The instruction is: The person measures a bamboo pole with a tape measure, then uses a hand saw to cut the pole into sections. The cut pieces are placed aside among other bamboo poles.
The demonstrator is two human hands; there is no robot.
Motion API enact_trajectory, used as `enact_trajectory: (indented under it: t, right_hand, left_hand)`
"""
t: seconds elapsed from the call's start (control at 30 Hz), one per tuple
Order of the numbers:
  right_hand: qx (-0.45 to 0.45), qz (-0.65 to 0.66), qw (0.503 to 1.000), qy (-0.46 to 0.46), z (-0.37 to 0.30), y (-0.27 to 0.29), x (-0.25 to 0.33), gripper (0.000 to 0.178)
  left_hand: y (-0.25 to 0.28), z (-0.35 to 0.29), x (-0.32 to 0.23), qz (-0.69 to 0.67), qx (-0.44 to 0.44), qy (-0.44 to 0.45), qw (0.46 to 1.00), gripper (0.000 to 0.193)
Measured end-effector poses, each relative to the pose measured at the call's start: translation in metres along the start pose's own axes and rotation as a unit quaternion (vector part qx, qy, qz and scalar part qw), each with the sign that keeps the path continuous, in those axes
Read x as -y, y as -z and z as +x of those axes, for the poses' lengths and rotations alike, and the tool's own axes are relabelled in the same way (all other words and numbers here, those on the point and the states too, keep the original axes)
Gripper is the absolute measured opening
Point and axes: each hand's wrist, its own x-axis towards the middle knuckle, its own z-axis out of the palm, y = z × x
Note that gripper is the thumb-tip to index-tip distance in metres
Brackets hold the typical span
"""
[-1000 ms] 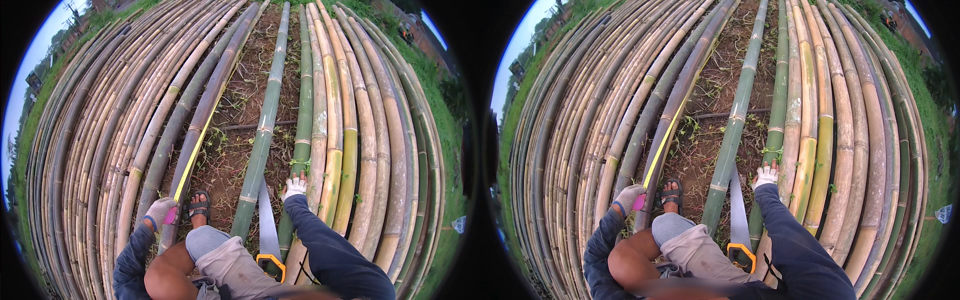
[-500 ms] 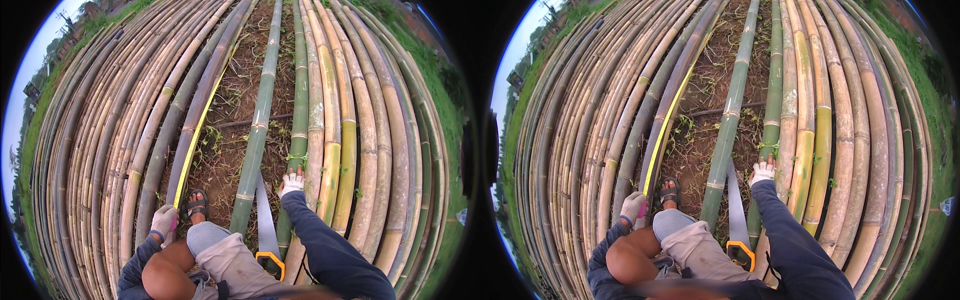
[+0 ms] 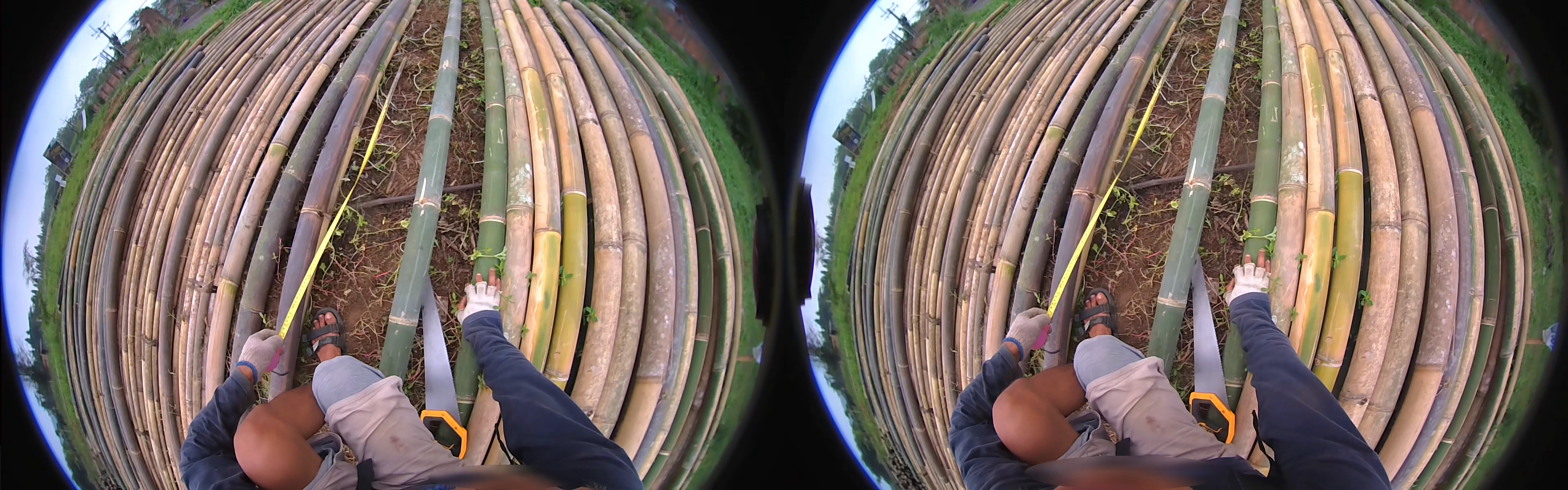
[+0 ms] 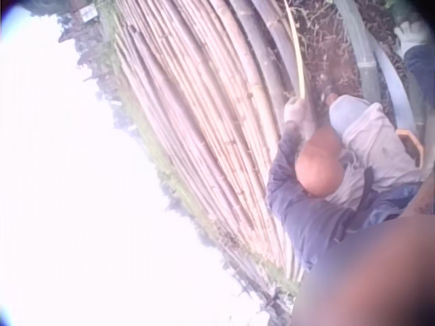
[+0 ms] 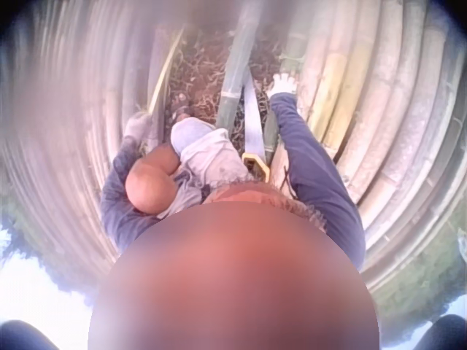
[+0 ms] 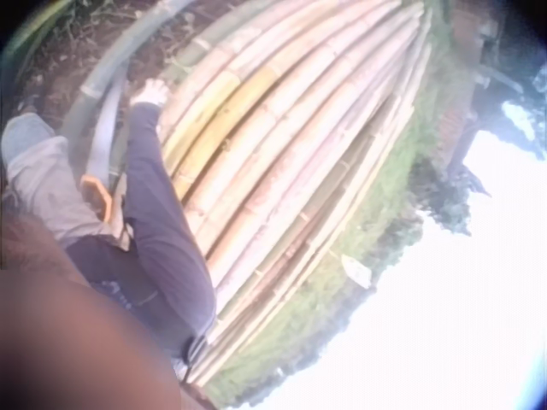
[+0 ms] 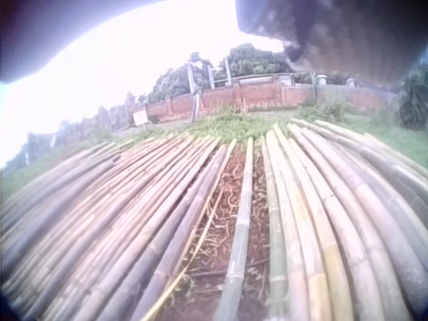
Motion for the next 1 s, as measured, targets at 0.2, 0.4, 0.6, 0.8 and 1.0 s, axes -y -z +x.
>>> enact_trajectory:
  t: [0.2,0.4,0.6,0.8,1.0]
  right_hand:
    - [-0.002,0.004,1.000,0.003,0.000,0.000,-0.001,0.049]
    - [0.010,-0.003,1.000,0.000,0.001,0.005,0.000,0.051]
    - [0.018,0.002,1.000,0.000,0.001,0.004,0.000,0.050]
    - [0.066,-0.008,0.997,-0.028,0.001,0.002,0.000,0.054]
    - [0.026,0.010,1.000,-0.012,0.000,0.005,0.001,0.050]
  left_hand:
    - [-0.003,0.006,0.019,-0.102,-0.040,0.021,0.994,0.023]
    - [0.001,-0.011,0.000,-0.120,-0.046,-0.015,0.992,0.022]
    - [0.012,-0.030,-0.031,-0.120,-0.025,-0.028,0.992,0.024]
    - [0.013,-0.004,-0.054,-0.153,-0.004,-0.033,0.988,0.025]
    - [0.022,0.058,-0.102,-0.175,0.039,-0.030,0.983,0.027]
